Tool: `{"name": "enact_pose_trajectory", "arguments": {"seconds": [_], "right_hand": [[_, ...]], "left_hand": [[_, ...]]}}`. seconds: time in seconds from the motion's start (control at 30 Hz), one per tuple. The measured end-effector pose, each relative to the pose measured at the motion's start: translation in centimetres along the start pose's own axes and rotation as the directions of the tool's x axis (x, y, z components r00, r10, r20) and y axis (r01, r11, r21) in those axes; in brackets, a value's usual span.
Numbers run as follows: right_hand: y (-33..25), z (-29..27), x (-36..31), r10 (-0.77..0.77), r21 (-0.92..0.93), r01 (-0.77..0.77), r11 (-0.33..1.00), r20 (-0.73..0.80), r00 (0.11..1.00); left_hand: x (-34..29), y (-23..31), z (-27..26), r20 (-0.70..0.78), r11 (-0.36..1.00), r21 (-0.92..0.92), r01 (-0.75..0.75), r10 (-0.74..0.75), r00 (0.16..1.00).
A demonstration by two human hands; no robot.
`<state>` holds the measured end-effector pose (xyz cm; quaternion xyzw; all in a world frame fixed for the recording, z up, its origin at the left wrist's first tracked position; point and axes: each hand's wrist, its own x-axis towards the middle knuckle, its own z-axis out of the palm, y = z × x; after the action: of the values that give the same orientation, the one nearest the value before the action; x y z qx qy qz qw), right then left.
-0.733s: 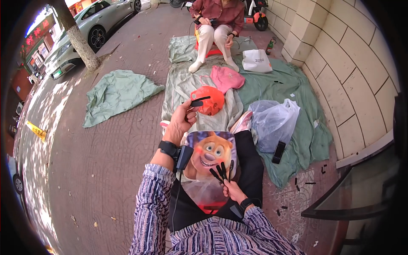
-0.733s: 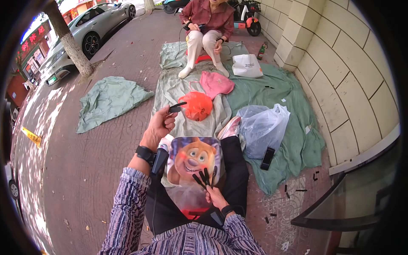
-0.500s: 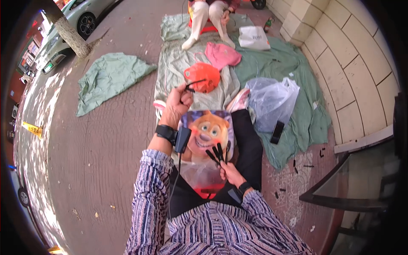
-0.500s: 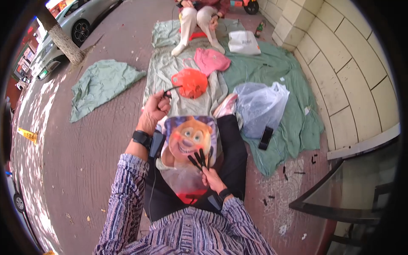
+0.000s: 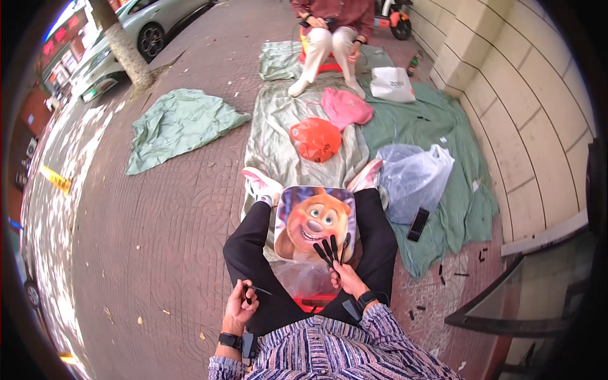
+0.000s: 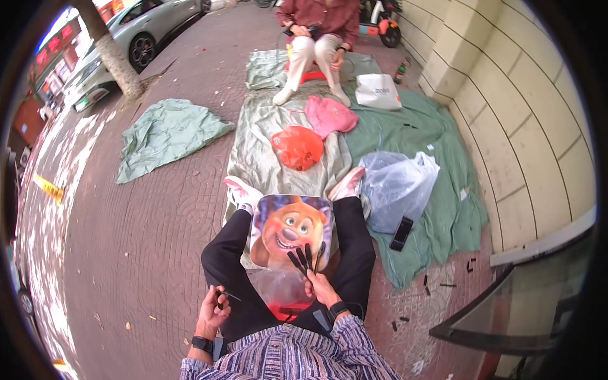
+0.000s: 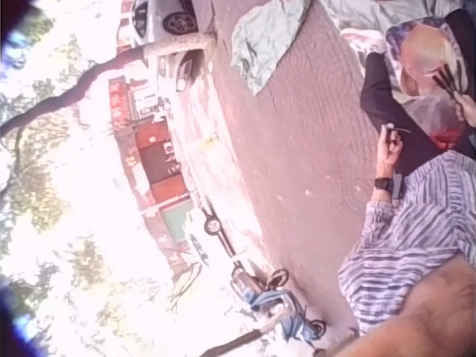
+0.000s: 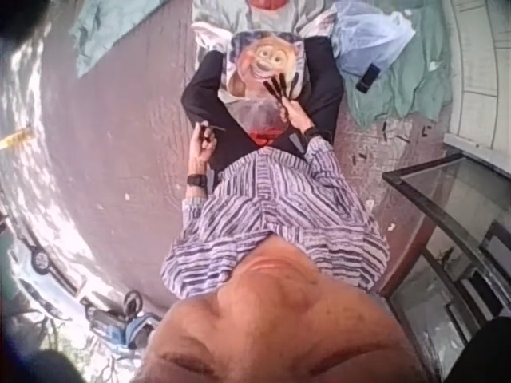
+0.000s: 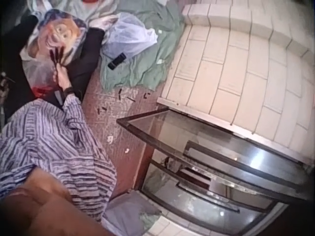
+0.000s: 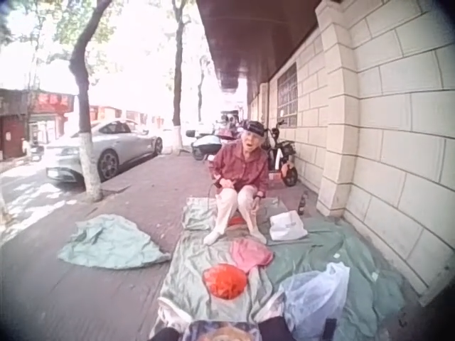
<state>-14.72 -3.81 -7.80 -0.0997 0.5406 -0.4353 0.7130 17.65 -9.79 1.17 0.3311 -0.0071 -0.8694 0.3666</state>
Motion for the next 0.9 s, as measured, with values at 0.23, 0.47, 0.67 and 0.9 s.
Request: {"name": "enact_pose_trajectory", "arguments": {"seconds": [0.23,0.47,0.67,0.9], "right_hand": [[0.2,0.2,0.4,0.000,-0.033,-0.001,0.999,-0.035,0.999],[1.0,-0.3,0.5,-0.053,0.003,0.053,0.999,0.002,0.999],[0.3,0.5,0.0,0.007,0.046,-0.006,0.999,-0.013,1.000],[0.5,-0.6,0.5,-0.072,-0.048,0.073,0.996,0.016,0.997]], "left_hand": [[5.4,-0.6,3.2,0.123,0.990,-0.069,0.126,-0.117,0.985],[7.8,4.9,18.9,0.520,0.977,0.178,-0.121,0.011,0.854],[-8.1,11.1,23.9,0.733,0.713,-0.668,-0.213,0.680,-0.021],[-13.4,5.6,25.5,0.749,0.730,-0.650,-0.209,0.662,-0.016]]}}
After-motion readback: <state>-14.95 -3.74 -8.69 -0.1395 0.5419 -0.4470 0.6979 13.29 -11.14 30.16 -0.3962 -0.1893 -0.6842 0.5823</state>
